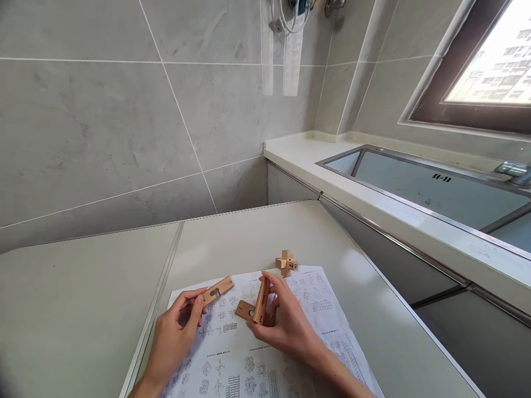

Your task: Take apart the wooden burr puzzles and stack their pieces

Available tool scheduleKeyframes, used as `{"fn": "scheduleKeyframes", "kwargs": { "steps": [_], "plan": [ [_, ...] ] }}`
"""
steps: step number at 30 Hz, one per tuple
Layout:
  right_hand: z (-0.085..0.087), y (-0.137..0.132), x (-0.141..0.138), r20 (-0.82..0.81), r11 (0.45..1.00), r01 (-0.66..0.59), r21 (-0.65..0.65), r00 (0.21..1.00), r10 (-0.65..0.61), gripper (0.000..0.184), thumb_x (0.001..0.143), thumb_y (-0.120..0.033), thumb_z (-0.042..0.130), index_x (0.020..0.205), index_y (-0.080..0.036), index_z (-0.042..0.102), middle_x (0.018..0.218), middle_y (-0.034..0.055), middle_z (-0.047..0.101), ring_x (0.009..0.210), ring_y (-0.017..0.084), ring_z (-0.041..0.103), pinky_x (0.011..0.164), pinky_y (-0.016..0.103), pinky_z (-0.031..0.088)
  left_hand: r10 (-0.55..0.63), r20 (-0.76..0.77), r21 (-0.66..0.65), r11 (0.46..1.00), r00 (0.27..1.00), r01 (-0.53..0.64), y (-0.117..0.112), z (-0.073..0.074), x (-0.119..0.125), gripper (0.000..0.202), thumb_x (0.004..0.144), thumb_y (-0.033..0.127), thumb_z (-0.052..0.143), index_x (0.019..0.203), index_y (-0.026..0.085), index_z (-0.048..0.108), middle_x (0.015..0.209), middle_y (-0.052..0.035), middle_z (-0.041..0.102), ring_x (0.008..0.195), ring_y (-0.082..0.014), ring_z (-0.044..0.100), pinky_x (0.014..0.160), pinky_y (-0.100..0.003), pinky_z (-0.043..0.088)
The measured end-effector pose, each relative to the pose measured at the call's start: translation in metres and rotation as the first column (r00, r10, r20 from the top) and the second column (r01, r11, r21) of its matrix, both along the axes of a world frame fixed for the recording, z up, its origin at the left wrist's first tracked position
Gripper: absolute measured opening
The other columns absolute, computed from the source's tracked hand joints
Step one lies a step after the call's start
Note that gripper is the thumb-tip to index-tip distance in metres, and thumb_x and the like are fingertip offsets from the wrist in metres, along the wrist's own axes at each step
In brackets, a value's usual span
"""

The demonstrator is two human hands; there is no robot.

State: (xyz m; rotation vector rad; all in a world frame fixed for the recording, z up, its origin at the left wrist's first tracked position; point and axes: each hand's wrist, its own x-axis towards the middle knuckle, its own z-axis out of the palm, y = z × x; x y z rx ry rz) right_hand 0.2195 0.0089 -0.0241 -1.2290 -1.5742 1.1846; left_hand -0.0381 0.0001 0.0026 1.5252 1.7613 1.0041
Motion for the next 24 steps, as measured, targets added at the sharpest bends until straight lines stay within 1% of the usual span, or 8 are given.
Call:
{"fn": "scheduleKeyframes", "kwargs": {
  "steps": [4,7,11,14,17,20,22,24],
  "plan": [
    [-0.001,-0.007,-0.002,0.041,0.997,-0.076,-0.020,0.996,0.077,0.087,0.077,-0.021,0.080,0.153,-0.037,0.041,0.156,0.0098,0.043,0.067,0.010,0.060,0.067,0.035,0.062,-0.055,-0.222,0.079,0.994,0.973,0.074,-0.003,-0.004,0.003,0.026,0.101,0.049,0.055,0.104,0.027,0.069,0.069,0.0035,0.068,0.060,-0.0178,0.063,0.059,-0.027,0.050],
    [0.000,-0.014,-0.008,0.041,0.990,-0.126,-0.068,0.991,0.129,0.091,0.075,-0.018,0.081,0.154,-0.037,0.039,0.160,0.0107,0.039,0.064,0.007,0.060,0.068,0.035,0.063,-0.132,-0.352,0.129,0.974,0.927,0.188,-0.007,-0.007,0.006,0.018,0.099,0.040,0.057,0.112,0.029,0.062,0.062,0.0083,0.061,0.053,-0.0166,0.061,0.056,-0.026,0.049],
    [0.000,-0.019,-0.012,0.022,0.977,-0.197,-0.082,0.980,0.200,0.098,0.073,-0.014,0.082,0.156,-0.039,0.036,0.156,0.0093,0.041,0.065,0.007,0.062,0.069,0.033,0.063,-0.333,-0.435,0.102,0.905,0.837,0.413,-0.013,-0.008,0.010,0.036,0.097,0.026,0.055,0.133,0.030,0.050,0.056,0.0130,0.055,0.047,-0.0155,0.057,0.052,-0.024,0.047],
    [-0.003,-0.019,-0.010,0.028,0.969,-0.240,-0.056,0.970,0.242,0.102,0.074,-0.014,0.083,0.158,-0.042,0.033,0.157,0.0085,0.040,0.069,0.008,0.063,0.071,0.034,0.063,-0.417,-0.452,0.081,0.861,0.788,0.502,-0.015,-0.007,0.010,0.049,0.096,0.021,0.053,0.143,0.030,0.041,0.054,0.0149,0.053,0.042,-0.0148,0.055,0.049,-0.023,0.047],
    [-0.006,-0.017,-0.007,0.050,0.969,-0.249,-0.003,0.967,0.249,0.103,0.074,-0.014,0.084,0.158,-0.042,0.031,0.159,0.0088,0.039,0.087,0.015,0.068,0.074,0.034,0.063,-0.404,-0.489,0.101,0.854,0.773,0.511,-0.015,-0.007,0.010,0.052,0.095,0.019,0.052,0.145,0.028,0.041,0.052,0.0156,0.052,0.040,-0.0145,0.053,0.048,-0.023,0.046],
    [-0.006,-0.016,-0.006,0.081,0.963,-0.265,0.049,0.962,0.260,0.104,0.074,-0.012,0.083,0.158,-0.041,0.030,0.156,0.0091,0.042,0.109,0.023,0.067,0.075,0.032,0.062,-0.363,-0.551,0.135,0.850,0.751,0.510,-0.014,-0.008,0.009,0.052,0.092,0.017,0.052,0.142,0.027,0.043,0.050,0.0157,0.050,0.039,-0.0149,0.052,0.048,-0.024,0.046],
    [-0.004,-0.016,-0.007,0.117,0.956,-0.283,0.080,0.955,0.273,0.105,0.071,-0.011,0.084,0.157,-0.039,0.031,0.153,0.0089,0.045,0.114,0.025,0.065,0.077,0.032,0.061,-0.360,-0.577,0.139,0.841,0.733,0.523,-0.013,-0.009,0.008,0.051,0.092,0.017,0.052,0.142,0.026,0.043,0.049,0.0157,0.048,0.039,-0.0150,0.051,0.049,-0.025,0.048],
    [-0.003,-0.017,-0.009,0.145,0.949,-0.300,0.100,0.948,0.285,0.106,0.069,-0.011,0.084,0.157,-0.038,0.031,0.151,0.0086,0.047,0.114,0.025,0.065,0.078,0.033,0.060,-0.365,-0.593,0.140,0.831,0.718,0.538,-0.013,-0.009,0.007,0.049,0.093,0.017,0.052,0.140,0.025,0.044,0.050,0.0154,0.047,0.039,-0.0148,0.051,0.051,-0.026,0.050]
  ]
}}
